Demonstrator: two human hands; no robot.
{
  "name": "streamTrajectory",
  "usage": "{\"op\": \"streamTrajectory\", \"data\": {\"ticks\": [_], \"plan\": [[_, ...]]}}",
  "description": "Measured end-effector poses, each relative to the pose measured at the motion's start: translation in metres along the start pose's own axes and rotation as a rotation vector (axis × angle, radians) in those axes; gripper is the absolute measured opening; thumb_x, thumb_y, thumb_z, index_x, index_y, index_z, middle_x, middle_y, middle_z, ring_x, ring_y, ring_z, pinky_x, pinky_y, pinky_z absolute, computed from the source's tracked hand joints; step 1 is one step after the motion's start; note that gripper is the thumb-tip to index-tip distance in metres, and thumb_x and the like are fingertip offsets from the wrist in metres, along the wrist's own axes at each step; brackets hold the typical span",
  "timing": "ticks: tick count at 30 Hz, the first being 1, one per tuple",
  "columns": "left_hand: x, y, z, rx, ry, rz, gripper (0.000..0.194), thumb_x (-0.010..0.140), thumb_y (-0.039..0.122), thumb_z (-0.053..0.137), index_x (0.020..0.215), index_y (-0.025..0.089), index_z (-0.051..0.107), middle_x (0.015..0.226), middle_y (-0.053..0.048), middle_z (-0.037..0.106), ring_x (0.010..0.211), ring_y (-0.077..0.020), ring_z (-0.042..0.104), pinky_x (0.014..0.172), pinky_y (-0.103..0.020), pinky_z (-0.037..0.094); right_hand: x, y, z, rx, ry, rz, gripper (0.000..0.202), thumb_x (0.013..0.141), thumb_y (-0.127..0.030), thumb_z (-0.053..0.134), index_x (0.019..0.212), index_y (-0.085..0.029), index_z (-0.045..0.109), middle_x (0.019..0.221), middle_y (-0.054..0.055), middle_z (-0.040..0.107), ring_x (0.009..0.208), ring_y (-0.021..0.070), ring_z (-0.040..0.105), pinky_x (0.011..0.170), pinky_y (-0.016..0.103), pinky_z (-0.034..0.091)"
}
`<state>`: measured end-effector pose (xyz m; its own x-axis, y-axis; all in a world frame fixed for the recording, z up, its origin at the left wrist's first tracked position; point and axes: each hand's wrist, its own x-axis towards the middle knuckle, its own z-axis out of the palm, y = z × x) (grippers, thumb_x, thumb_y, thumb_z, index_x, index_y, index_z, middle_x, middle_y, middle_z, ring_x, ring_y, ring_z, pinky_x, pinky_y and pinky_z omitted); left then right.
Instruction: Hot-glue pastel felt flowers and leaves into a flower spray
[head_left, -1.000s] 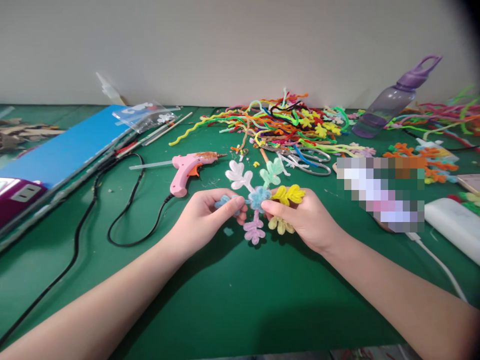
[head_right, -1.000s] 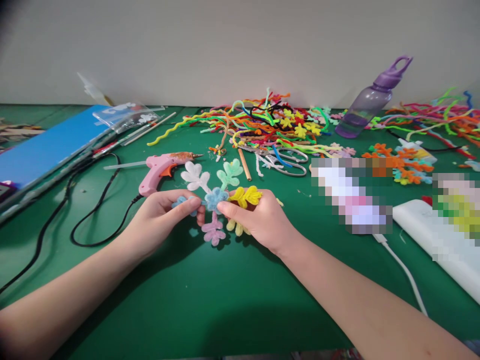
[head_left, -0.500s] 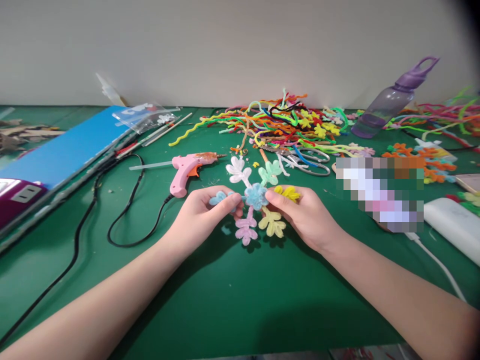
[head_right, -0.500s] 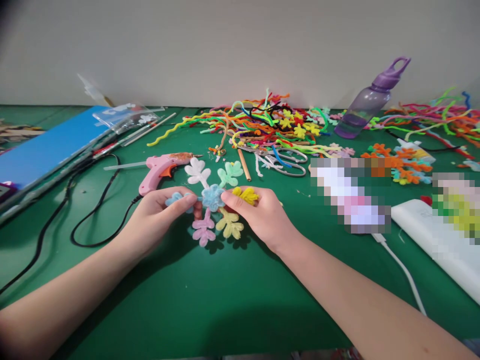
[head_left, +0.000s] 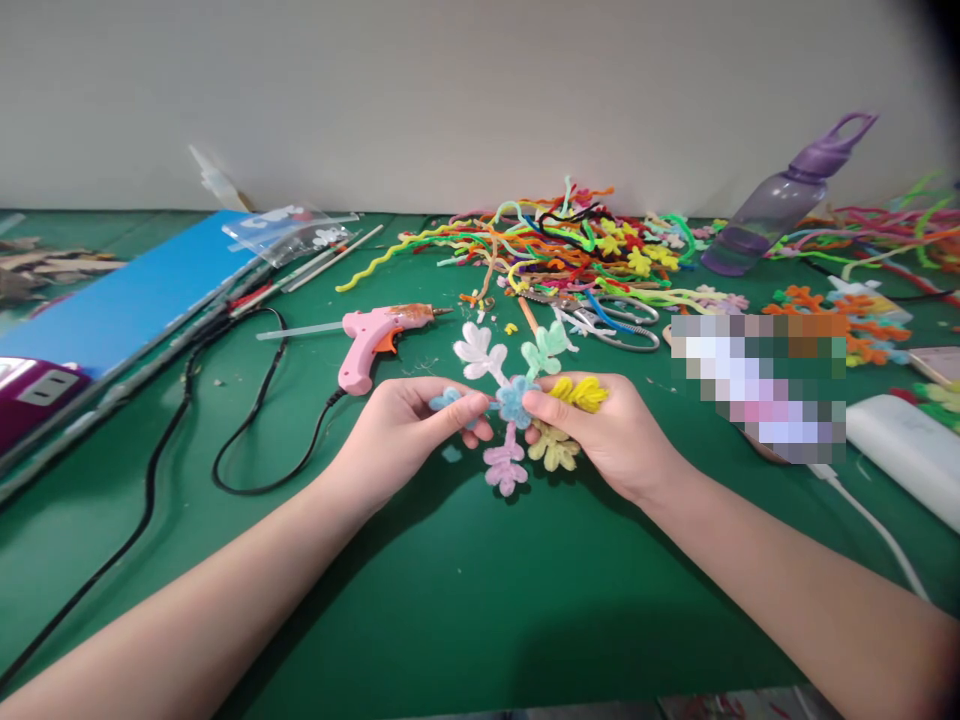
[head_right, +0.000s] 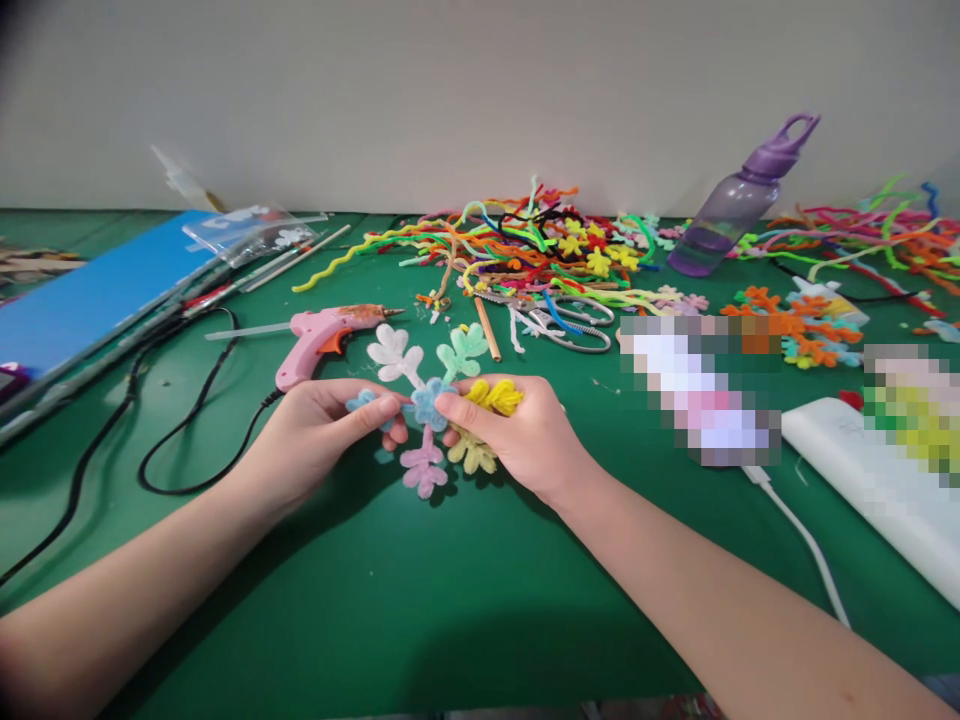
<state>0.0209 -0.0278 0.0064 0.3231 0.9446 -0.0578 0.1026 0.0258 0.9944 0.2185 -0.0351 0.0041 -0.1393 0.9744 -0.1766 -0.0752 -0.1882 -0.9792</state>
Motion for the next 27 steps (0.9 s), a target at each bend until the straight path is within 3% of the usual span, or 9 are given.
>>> {"op": "streamTrajectory", "data": {"ticks": [9, 18, 27], "plan": [[-0.0018, 0.006, 0.0012, 0.186, -0.042, 0.023, 0.02, 0.08, 0.033, 0.067, 0.069, 0.016, 0.07, 0.061, 0.002, 0.069, 0.054, -0.0063, 0.057, 0.054, -0.014, 0.045, -0.0011, 0.0043, -0.0037, -0.075, -0.015, -0.044, 0.02, 0.068, -0.033, 0.077, 0.079, -0.019, 0.069, 0.06, -0.001, 0.065, 0.051, 0.0103, 0.059, 0.048, 0.02, 0.048], [0.0023, -0.0034, 0.0011, -0.085, 0.024, -0.036, 0.02, 0.078, 0.035, 0.07, 0.074, 0.016, 0.068, 0.068, 0.002, 0.069, 0.061, -0.0081, 0.062, 0.064, -0.018, 0.049, 0.0012, 0.0014, 0.0005, -0.032, 0.09, -0.065, 0.03, 0.065, -0.043, 0.078, 0.076, -0.016, 0.07, 0.056, 0.001, 0.066, 0.049, 0.0101, 0.058, 0.047, 0.021, 0.047], [0.0007, -0.001, 0.0034, -0.131, 0.05, -0.011, 0.018, 0.079, 0.032, 0.069, 0.076, 0.015, 0.064, 0.068, 0.002, 0.068, 0.063, -0.0094, 0.064, 0.064, -0.019, 0.051, -0.0013, 0.0011, 0.0021, 0.098, 0.013, -0.002, 0.026, 0.068, -0.039, 0.077, 0.078, -0.016, 0.07, 0.062, 0.002, 0.068, 0.056, 0.0102, 0.063, 0.05, 0.017, 0.05]]}}
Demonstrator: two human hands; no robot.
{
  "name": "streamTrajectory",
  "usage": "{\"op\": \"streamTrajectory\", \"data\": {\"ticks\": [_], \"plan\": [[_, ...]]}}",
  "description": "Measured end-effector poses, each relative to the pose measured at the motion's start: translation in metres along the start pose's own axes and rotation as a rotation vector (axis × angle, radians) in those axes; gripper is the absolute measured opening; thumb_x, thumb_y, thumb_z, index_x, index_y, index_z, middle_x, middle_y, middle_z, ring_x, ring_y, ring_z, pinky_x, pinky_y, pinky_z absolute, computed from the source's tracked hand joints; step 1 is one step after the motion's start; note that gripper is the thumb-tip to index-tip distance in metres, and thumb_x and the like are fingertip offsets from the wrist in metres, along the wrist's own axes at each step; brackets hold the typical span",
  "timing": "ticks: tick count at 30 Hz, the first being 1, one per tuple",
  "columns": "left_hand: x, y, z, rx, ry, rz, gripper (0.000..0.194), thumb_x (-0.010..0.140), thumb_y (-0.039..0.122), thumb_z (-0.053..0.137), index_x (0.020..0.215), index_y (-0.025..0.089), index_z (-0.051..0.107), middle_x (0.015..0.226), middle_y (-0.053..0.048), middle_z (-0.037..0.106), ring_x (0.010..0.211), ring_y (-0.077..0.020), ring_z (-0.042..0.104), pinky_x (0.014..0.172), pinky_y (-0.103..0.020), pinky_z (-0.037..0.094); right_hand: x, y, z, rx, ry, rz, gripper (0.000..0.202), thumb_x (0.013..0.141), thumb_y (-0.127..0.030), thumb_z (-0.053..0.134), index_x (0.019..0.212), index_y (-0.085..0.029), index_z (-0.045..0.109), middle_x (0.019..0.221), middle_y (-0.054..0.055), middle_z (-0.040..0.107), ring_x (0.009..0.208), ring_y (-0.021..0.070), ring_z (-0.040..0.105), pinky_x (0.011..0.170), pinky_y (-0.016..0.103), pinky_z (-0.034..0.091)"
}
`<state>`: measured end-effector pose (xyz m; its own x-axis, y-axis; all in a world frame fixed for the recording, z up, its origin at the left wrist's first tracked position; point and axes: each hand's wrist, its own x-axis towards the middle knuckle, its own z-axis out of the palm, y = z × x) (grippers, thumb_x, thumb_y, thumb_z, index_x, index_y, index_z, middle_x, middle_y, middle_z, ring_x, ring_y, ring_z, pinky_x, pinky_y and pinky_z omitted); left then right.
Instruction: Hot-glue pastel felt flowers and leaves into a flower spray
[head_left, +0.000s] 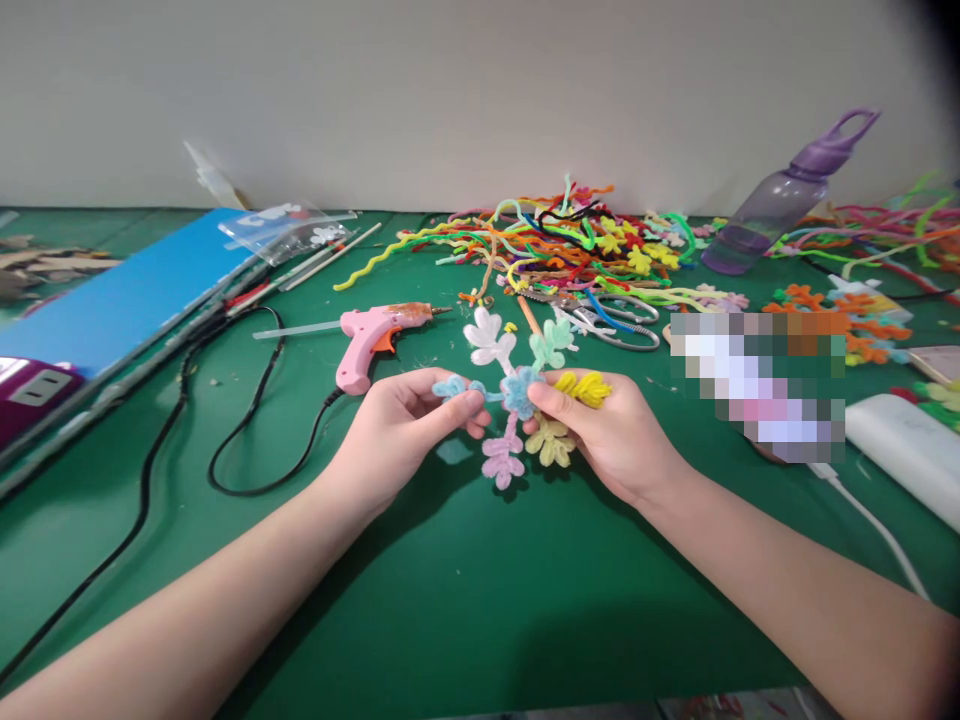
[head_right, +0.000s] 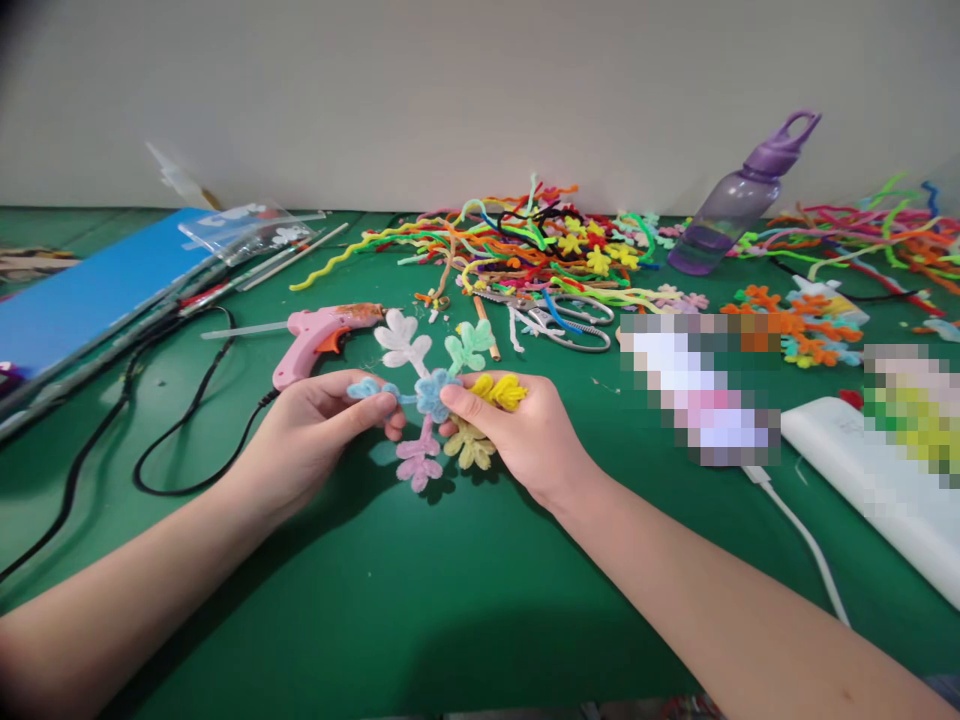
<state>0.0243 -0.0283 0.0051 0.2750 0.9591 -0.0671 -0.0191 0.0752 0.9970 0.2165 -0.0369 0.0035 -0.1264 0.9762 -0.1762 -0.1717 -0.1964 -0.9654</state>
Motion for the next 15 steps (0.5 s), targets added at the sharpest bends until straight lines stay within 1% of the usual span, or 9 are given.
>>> {"op": "streamTrajectory", "data": {"ticks": [3, 6, 9, 12, 15], "plan": [[-0.0018, 0.0015, 0.0001, 0.061, -0.022, 0.025, 0.017, 0.079, 0.031, 0.068, 0.082, 0.015, 0.063, 0.071, 0.001, 0.068, 0.066, -0.0114, 0.065, 0.066, -0.021, 0.052, 0.0004, 0.0, 0.0001, -0.006, 0.017, 0.012, 0.026, 0.067, -0.039, 0.078, 0.077, -0.016, 0.07, 0.062, 0.002, 0.068, 0.055, 0.0098, 0.063, 0.051, 0.017, 0.05], [-0.0036, 0.0026, 0.0005, 0.209, 0.002, 0.105, 0.022, 0.075, 0.029, 0.071, 0.091, 0.017, 0.062, 0.082, 0.0, 0.068, 0.07, -0.014, 0.065, 0.068, -0.025, 0.053, 0.0009, 0.0, -0.0004, -0.003, 0.021, 0.018, 0.026, 0.067, -0.039, 0.078, 0.078, -0.017, 0.07, 0.061, 0.001, 0.068, 0.053, 0.0093, 0.062, 0.051, 0.017, 0.05], [-0.0055, 0.0025, 0.0013, 0.414, 0.059, 0.229, 0.02, 0.073, 0.026, 0.072, 0.089, 0.019, 0.063, 0.089, -0.001, 0.066, 0.079, -0.0147, 0.064, 0.073, -0.025, 0.051, 0.0004, 0.0003, -0.0005, -0.006, -0.006, 0.036, 0.026, 0.067, -0.038, 0.078, 0.078, -0.016, 0.069, 0.06, 0.001, 0.067, 0.053, 0.0092, 0.062, 0.051, 0.017, 0.051], [-0.0073, 0.002, 0.0021, 0.558, 0.101, 0.329, 0.013, 0.074, 0.023, 0.069, 0.085, 0.02, 0.063, 0.084, 0.001, 0.066, 0.078, -0.0128, 0.061, 0.073, -0.023, 0.049, -0.0004, 0.0012, -0.0002, 0.001, -0.046, 0.054, 0.025, 0.067, -0.037, 0.078, 0.076, -0.017, 0.068, 0.059, 0.0, 0.067, 0.053, 0.0098, 0.063, 0.052, 0.018, 0.052], [-0.0088, 0.002, 0.0025, 0.642, 0.121, 0.441, 0.009, 0.076, 0.02, 0.066, 0.084, 0.02, 0.062, 0.083, 0.001, 0.065, 0.077, -0.0124, 0.06, 0.074, -0.024, 0.048, -0.001, 0.0022, -0.0004, 0.011, -0.066, 0.057, 0.023, 0.066, -0.034, 0.079, 0.077, -0.017, 0.067, 0.059, 0.0, 0.067, 0.054, 0.0105, 0.063, 0.052, 0.019, 0.052]]}}
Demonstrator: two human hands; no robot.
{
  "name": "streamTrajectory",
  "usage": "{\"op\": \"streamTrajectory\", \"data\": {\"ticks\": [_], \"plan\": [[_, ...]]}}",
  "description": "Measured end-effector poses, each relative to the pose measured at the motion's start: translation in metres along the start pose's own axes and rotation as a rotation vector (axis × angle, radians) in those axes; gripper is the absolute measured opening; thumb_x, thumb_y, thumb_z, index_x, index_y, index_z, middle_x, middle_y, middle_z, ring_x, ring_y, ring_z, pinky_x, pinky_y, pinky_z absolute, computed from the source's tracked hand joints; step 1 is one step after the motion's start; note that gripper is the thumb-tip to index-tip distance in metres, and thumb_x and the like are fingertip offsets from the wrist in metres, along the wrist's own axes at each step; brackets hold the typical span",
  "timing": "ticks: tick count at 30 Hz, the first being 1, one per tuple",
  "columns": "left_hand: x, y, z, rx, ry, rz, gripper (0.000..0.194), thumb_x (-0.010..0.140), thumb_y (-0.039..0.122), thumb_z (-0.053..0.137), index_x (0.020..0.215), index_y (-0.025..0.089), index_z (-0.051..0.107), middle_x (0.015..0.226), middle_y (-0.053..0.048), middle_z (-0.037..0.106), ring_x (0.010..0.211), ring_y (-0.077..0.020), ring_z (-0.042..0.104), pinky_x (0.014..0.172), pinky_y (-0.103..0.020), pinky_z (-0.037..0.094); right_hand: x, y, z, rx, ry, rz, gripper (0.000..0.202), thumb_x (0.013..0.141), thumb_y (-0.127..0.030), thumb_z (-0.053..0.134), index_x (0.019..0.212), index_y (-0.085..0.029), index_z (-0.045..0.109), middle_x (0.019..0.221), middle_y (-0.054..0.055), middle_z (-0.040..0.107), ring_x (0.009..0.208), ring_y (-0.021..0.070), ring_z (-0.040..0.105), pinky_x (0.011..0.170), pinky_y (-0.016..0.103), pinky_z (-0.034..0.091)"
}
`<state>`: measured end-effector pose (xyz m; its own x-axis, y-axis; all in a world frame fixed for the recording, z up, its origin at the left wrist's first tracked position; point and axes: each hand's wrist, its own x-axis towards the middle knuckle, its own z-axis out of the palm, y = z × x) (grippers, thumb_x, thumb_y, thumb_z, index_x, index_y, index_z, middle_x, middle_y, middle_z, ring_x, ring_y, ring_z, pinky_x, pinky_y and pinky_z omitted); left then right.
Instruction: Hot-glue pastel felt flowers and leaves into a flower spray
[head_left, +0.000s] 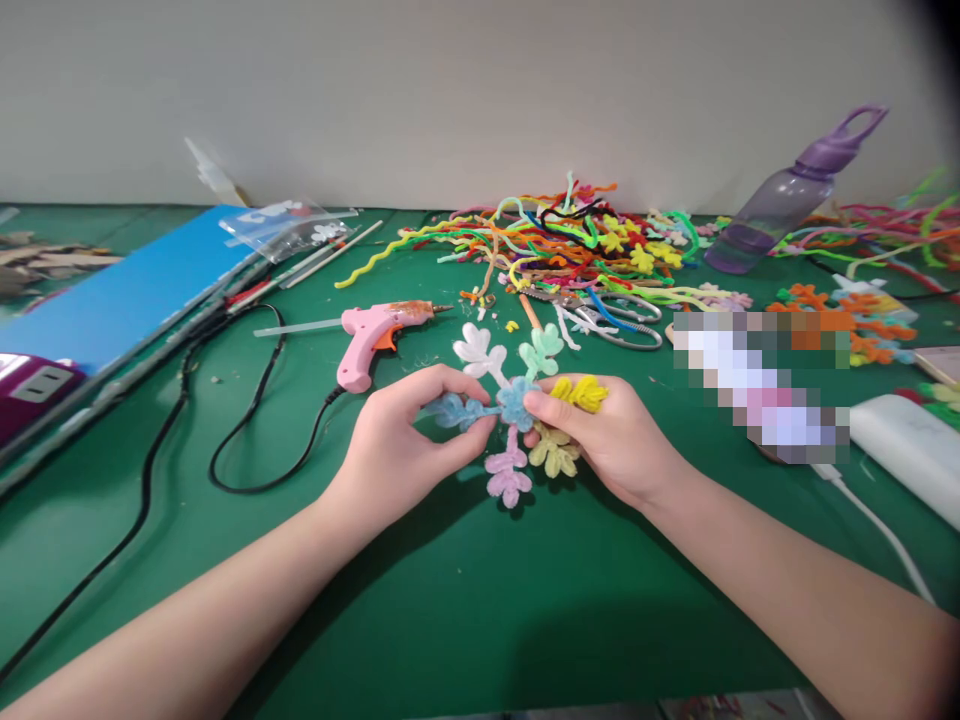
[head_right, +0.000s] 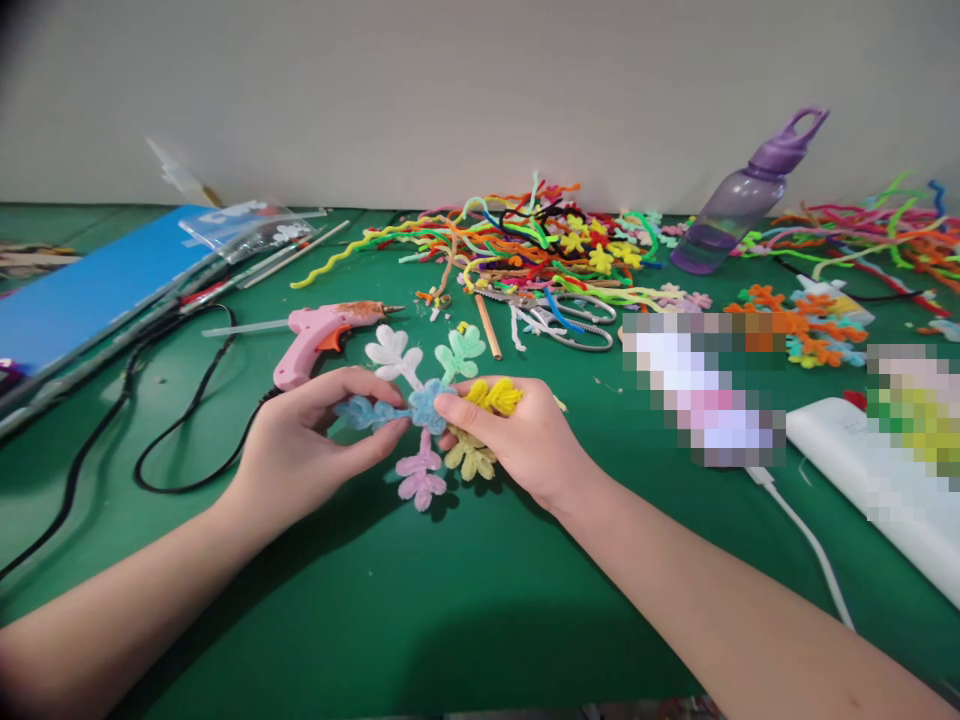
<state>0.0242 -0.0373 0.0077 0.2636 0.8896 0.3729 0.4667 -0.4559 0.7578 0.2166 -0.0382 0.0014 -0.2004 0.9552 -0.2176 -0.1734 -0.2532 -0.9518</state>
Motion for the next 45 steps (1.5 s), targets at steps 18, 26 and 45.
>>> {"op": "streamTrajectory", "data": {"ticks": [18, 26, 45], "plan": [[-0.0007, 0.0041, -0.0004, 0.085, 0.022, 0.141, 0.007, 0.077, 0.014, 0.061, 0.079, 0.021, 0.062, 0.081, 0.0, 0.063, 0.076, -0.0133, 0.058, 0.073, -0.025, 0.046, -0.0021, -0.0002, -0.002, -0.137, -0.011, -0.079, 0.027, 0.07, -0.042, 0.075, 0.08, -0.018, 0.067, 0.061, 0.0, 0.067, 0.054, 0.0107, 0.061, 0.053, 0.021, 0.05], [0.0013, 0.004, -0.0016, 0.007, -0.04, -0.028, 0.004, 0.078, 0.022, 0.063, 0.081, 0.02, 0.062, 0.083, -0.001, 0.063, 0.079, -0.0145, 0.058, 0.075, -0.026, 0.046, -0.0016, 0.0004, -0.0028, -0.167, 0.016, -0.097, 0.027, 0.068, -0.041, 0.077, 0.079, -0.018, 0.067, 0.061, 0.001, 0.067, 0.055, 0.0123, 0.062, 0.053, 0.022, 0.05], [0.0068, -0.0012, 0.0056, -0.632, -0.062, -0.534, 0.027, 0.058, 0.029, 0.083, 0.073, 0.015, 0.066, 0.064, 0.0, 0.069, 0.059, -0.0128, 0.062, 0.059, -0.022, 0.05, -0.0016, -0.0001, -0.0007, -0.142, 0.008, -0.106, 0.023, 0.075, -0.043, 0.07, 0.08, -0.02, 0.066, 0.077, 0.001, 0.069, 0.073, 0.0139, 0.065, 0.068, 0.025, 0.05]]}}
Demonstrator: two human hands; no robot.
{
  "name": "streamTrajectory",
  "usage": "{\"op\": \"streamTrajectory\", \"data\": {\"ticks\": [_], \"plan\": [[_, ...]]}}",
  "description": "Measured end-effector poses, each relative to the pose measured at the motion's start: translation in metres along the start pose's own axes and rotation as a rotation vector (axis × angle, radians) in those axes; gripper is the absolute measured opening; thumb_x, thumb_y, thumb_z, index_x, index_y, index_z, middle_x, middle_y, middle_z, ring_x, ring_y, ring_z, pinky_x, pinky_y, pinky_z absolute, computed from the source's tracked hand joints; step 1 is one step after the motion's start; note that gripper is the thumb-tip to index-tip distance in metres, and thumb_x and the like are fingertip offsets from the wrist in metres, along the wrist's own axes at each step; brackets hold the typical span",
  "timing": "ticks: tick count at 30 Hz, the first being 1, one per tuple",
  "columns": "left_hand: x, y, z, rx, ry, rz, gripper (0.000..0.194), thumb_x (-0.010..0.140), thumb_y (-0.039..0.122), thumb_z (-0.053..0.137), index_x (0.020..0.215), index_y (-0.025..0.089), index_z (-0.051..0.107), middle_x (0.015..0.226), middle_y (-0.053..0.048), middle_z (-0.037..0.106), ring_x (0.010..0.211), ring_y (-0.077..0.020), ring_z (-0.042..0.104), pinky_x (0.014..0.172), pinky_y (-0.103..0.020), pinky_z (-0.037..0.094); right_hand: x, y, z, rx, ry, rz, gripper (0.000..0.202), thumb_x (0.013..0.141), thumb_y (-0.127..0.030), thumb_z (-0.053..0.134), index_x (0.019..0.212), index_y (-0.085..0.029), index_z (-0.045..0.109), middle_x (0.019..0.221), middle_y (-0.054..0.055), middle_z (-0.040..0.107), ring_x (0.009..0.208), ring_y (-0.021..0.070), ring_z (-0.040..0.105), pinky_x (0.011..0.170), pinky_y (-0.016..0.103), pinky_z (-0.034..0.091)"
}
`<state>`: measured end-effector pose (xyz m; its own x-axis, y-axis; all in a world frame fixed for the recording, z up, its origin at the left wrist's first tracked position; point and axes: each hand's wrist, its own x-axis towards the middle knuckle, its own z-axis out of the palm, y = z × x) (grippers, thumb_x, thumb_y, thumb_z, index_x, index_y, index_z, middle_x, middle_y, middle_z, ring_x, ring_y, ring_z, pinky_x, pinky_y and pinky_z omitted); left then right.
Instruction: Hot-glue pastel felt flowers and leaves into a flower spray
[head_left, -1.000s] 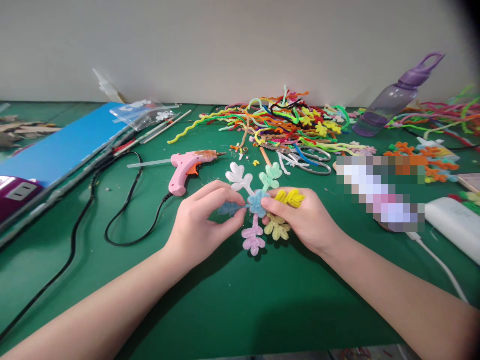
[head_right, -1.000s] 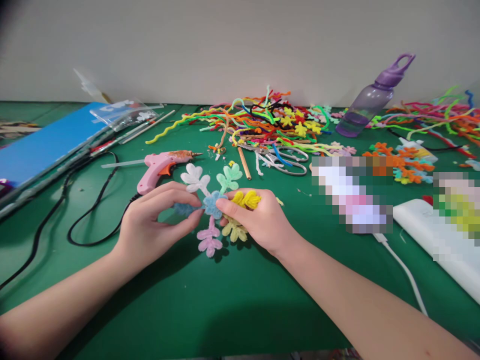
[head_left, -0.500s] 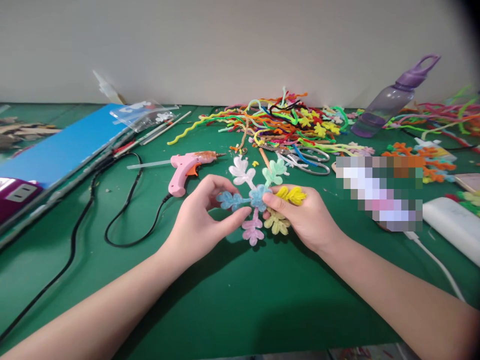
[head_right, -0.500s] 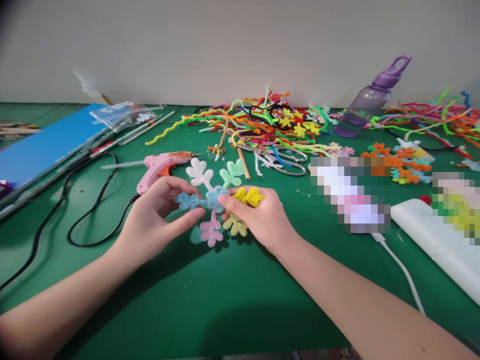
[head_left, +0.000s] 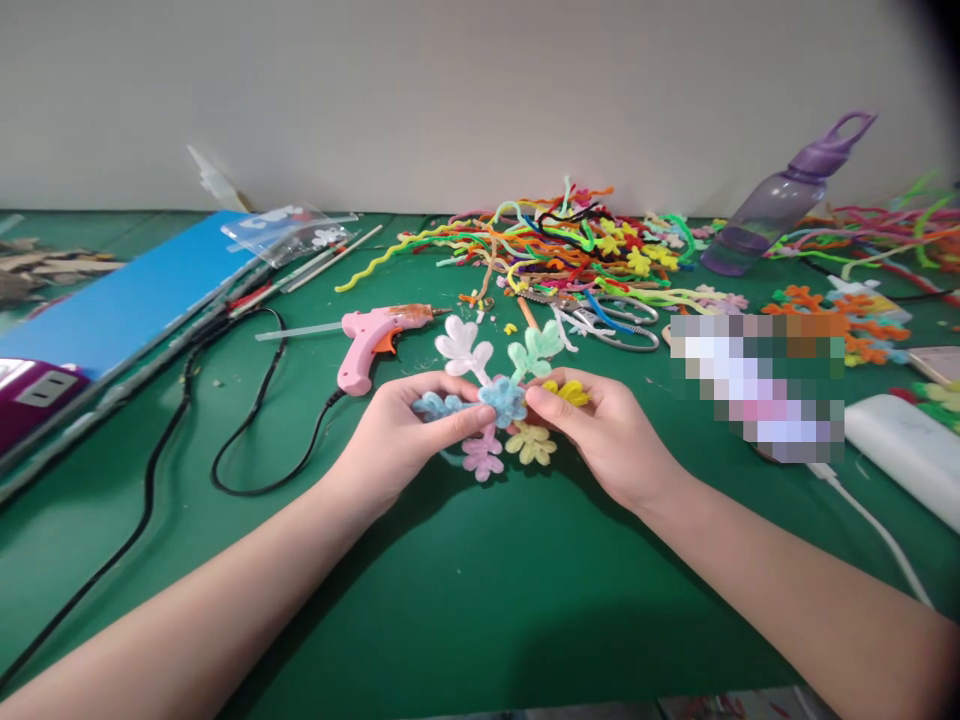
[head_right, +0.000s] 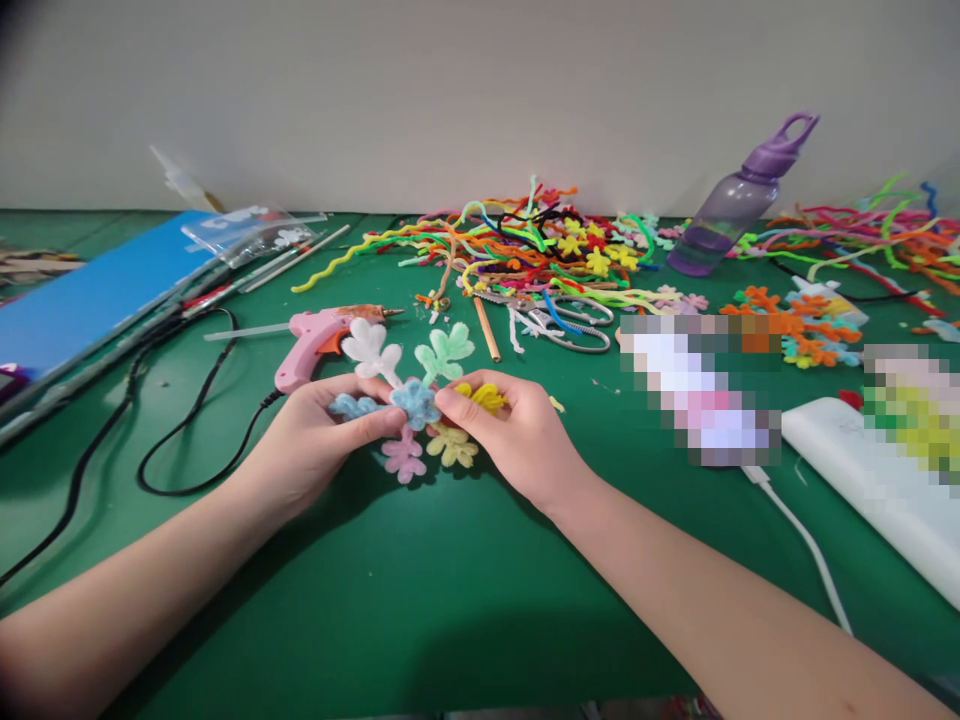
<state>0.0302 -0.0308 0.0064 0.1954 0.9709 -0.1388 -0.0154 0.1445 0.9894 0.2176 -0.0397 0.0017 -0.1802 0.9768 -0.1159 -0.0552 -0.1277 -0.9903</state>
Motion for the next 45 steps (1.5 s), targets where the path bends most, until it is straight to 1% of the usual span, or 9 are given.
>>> {"op": "streamTrajectory", "data": {"ticks": [3, 8, 13, 16, 20, 25, 32, 41, 45], "plan": [[0.001, 0.001, -0.002, -0.072, -0.015, -0.003, 0.025, 0.063, 0.03, 0.081, 0.079, 0.016, 0.067, 0.066, 0.0, 0.069, 0.06, -0.0131, 0.063, 0.061, -0.023, 0.052, 0.002, 0.001, -0.001, -0.032, 0.054, -0.007, 0.026, 0.074, -0.045, 0.07, 0.08, -0.02, 0.07, 0.079, 0.003, 0.069, 0.073, 0.014, 0.062, 0.068, 0.026, 0.049], [0.003, 0.001, -0.006, -0.199, -0.121, -0.026, 0.036, 0.081, 0.051, 0.058, 0.088, 0.017, 0.069, 0.084, -0.005, 0.072, 0.075, -0.0202, 0.069, 0.072, -0.033, 0.057, 0.002, -0.003, -0.001, -0.069, 0.121, 0.025, 0.028, 0.068, -0.045, 0.074, 0.077, -0.018, 0.071, 0.074, 0.003, 0.068, 0.068, 0.0143, 0.06, 0.064, 0.027, 0.048], [0.001, 0.001, -0.005, 0.026, -0.112, -0.041, 0.027, 0.062, 0.032, 0.081, 0.081, 0.016, 0.07, 0.077, -0.002, 0.071, 0.072, -0.0181, 0.066, 0.07, -0.029, 0.054, -0.002, -0.009, -0.003, -0.206, -0.009, 0.001, 0.025, 0.068, -0.04, 0.075, 0.079, -0.018, 0.071, 0.071, 0.001, 0.066, 0.065, 0.0137, 0.058, 0.058, 0.025, 0.045], [0.001, 0.001, -0.004, 0.058, -0.072, -0.058, 0.028, 0.055, 0.025, 0.084, 0.078, 0.017, 0.069, 0.069, 0.001, 0.069, 0.065, -0.0155, 0.063, 0.063, -0.026, 0.052, -0.004, -0.01, -0.002, -0.243, -0.053, -0.011, 0.023, 0.069, -0.039, 0.074, 0.078, -0.018, 0.07, 0.067, 0.0, 0.064, 0.06, 0.0125, 0.056, 0.054, 0.024, 0.042], [0.001, 0.001, -0.004, 0.021, -0.074, -0.047, 0.025, 0.056, 0.024, 0.083, 0.073, 0.018, 0.066, 0.067, 0.002, 0.067, 0.063, -0.0139, 0.061, 0.061, -0.025, 0.05, -0.004, -0.012, 0.001, -0.207, -0.051, 0.005, 0.019, 0.073, -0.037, 0.072, 0.079, -0.019, 0.07, 0.072, 0.0, 0.065, 0.065, 0.0127, 0.057, 0.058, 0.024, 0.043], [0.002, 0.0, -0.007, 0.145, -0.112, 0.023, 0.019, 0.06, 0.023, 0.081, 0.071, 0.018, 0.066, 0.061, 0.005, 0.061, 0.056, -0.011, 0.055, 0.053, -0.021, 0.043, 0.001, -0.007, -0.001, -0.147, -0.006, 0.027, 0.016, 0.07, -0.035, 0.073, 0.072, -0.019, 0.069, 0.066, -0.001, 0.063, 0.063, 0.0114, 0.055, 0.058, 0.024, 0.041], [0.001, -0.002, -0.009, 0.142, -0.183, -0.002, 0.019, 0.059, 0.016, 0.08, 0.072, 0.019, 0.065, 0.06, 0.006, 0.06, 0.052, -0.0082, 0.051, 0.049, -0.018, 0.04, 0.002, -0.004, -0.002, -0.097, -0.034, 0.044, 0.015, 0.069, -0.032, 0.075, 0.067, -0.018, 0.069, 0.062, -0.001, 0.064, 0.061, 0.0104, 0.055, 0.057, 0.023, 0.042], [0.001, -0.005, -0.007, 0.07, -0.092, -0.008, 0.016, 0.063, 0.016, 0.077, 0.07, 0.018, 0.063, 0.06, 0.006, 0.06, 0.054, -0.0064, 0.05, 0.049, -0.015, 0.039, 0.002, -0.007, -0.004, -0.194, -0.008, -0.051, 0.008, 0.069, -0.027, 0.076, 0.07, -0.021, 0.071, 0.063, -0.002, 0.067, 0.06, 0.0093, 0.059, 0.055, 0.019, 0.044], [0.0, -0.004, -0.007, 0.062, -0.113, -0.02, 0.015, 0.066, 0.021, 0.077, 0.07, 0.017, 0.063, 0.061, 0.006, 0.06, 0.055, -0.0062, 0.05, 0.05, -0.015, 0.038, 0.002, -0.008, -0.004, -0.2, -0.009, -0.067, 0.006, 0.069, -0.025, 0.076, 0.069, -0.021, 0.072, 0.063, -0.002, 0.067, 0.061, 0.0094, 0.06, 0.056, 0.019, 0.046]]}}
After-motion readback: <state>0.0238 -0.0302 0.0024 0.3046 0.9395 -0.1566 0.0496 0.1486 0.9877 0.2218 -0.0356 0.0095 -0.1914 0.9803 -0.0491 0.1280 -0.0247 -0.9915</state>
